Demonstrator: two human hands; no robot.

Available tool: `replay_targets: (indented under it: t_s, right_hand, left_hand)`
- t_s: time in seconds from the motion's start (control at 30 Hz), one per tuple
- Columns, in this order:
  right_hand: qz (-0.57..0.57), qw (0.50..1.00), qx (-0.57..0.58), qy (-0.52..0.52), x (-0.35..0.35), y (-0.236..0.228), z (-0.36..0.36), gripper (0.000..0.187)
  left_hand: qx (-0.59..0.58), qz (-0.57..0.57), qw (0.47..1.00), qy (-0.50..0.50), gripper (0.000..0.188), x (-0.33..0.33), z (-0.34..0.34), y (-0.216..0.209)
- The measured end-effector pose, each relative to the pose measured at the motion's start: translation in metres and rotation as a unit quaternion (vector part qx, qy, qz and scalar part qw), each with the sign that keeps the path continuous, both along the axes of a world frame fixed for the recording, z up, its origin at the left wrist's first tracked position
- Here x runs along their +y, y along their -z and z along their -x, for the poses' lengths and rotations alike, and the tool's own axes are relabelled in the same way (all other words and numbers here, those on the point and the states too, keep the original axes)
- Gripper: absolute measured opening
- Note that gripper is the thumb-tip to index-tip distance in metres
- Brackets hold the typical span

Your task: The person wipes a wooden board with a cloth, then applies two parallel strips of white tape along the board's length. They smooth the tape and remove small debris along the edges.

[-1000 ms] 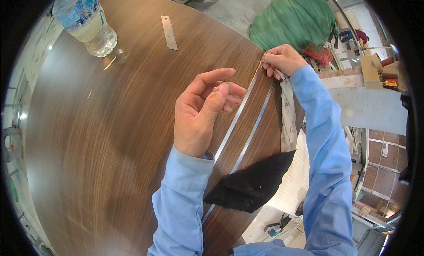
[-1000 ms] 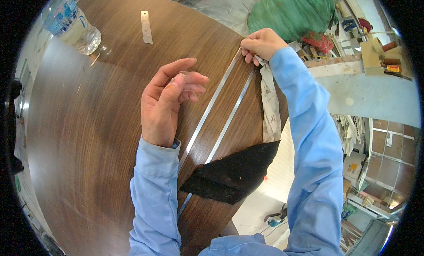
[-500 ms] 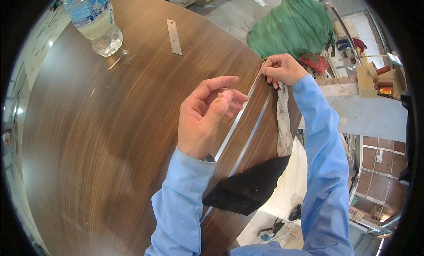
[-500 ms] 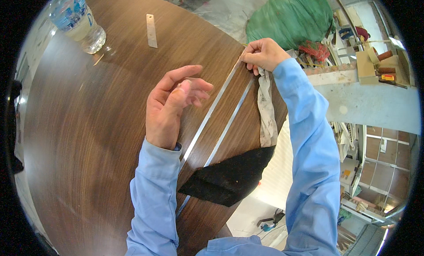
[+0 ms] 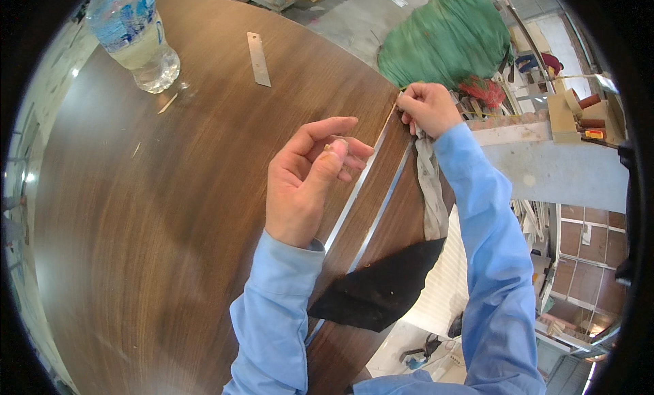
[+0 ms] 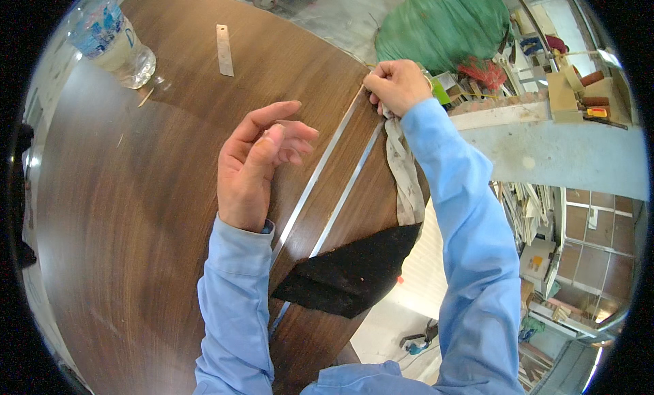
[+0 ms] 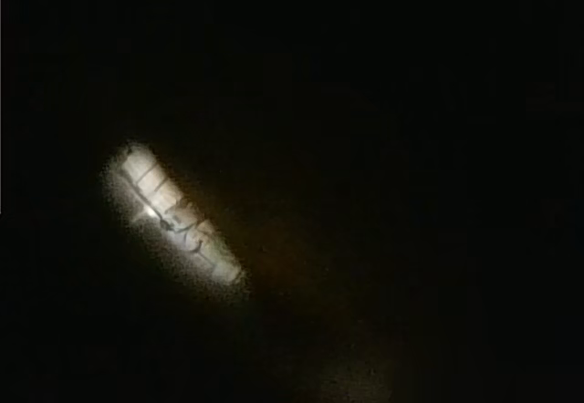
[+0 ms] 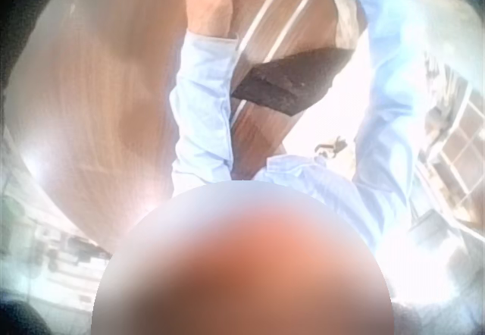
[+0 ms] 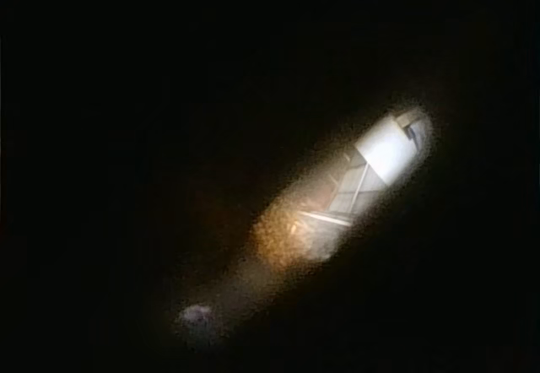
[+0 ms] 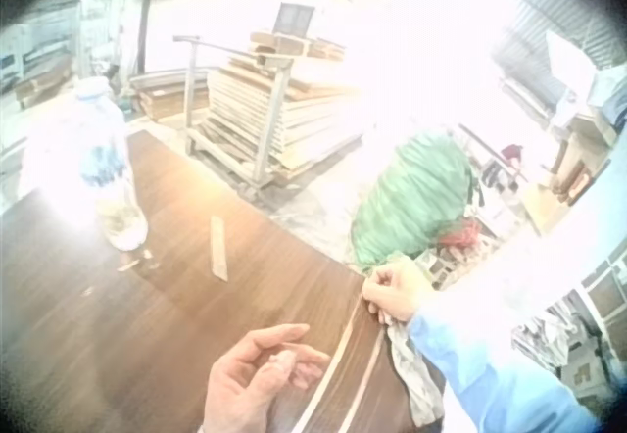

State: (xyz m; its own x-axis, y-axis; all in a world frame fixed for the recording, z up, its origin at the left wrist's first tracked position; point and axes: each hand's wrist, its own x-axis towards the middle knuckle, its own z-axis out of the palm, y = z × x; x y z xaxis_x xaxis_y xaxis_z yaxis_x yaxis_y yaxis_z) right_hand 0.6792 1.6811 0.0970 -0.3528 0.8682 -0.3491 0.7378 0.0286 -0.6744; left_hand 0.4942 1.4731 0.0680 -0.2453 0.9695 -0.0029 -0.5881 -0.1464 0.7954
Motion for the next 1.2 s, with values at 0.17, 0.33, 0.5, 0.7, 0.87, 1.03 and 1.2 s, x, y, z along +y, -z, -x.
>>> replay_targets:
  t_s: [0.17,0.33,0.5,0.7,0.87,1.03,1.2]
  right_hand:
    - [-0.044,0.993,0.054,-0.095,-0.01,0.012,-0.015,0.019]
    - [-0.15,0.964,0.197,0.095,-0.044,0.001,-0.027,0.015]
    - [-0.384,0.918,-0.036,-0.094,-0.164,0.006,-0.037,0.06]
    - [-0.227,0.922,0.104,-0.295,-0.274,0.034,-0.023,0.069]
    - [-0.332,0.875,0.224,-0.274,-0.259,0.017,-0.016,0.034]
    - [-0.301,0.915,0.268,0.026,-0.199,0.028,-0.05,0.016]
    - [-0.138,0.908,0.374,0.13,-0.201,0.041,-0.061,0.013]
  left_hand:
    - [0.005,0.0,1.0,-0.006,0.038,-0.001,0.0,0.002]
    - [0.013,-0.004,1.0,-0.012,0.036,-0.001,0.004,0.001]
    - [0.04,0.005,0.998,-0.044,0.039,0.001,0.001,0.004]
    - [0.178,0.004,0.984,-0.034,0.037,0.003,-0.005,0.008]
    - [0.233,0.005,0.97,-0.076,0.041,0.008,-0.013,0.008]
    - [0.668,-0.07,0.739,0.053,0.045,0.0,-0.027,0.006]
    - [0.801,0.001,0.589,0.103,0.077,-0.11,-0.06,-0.012]
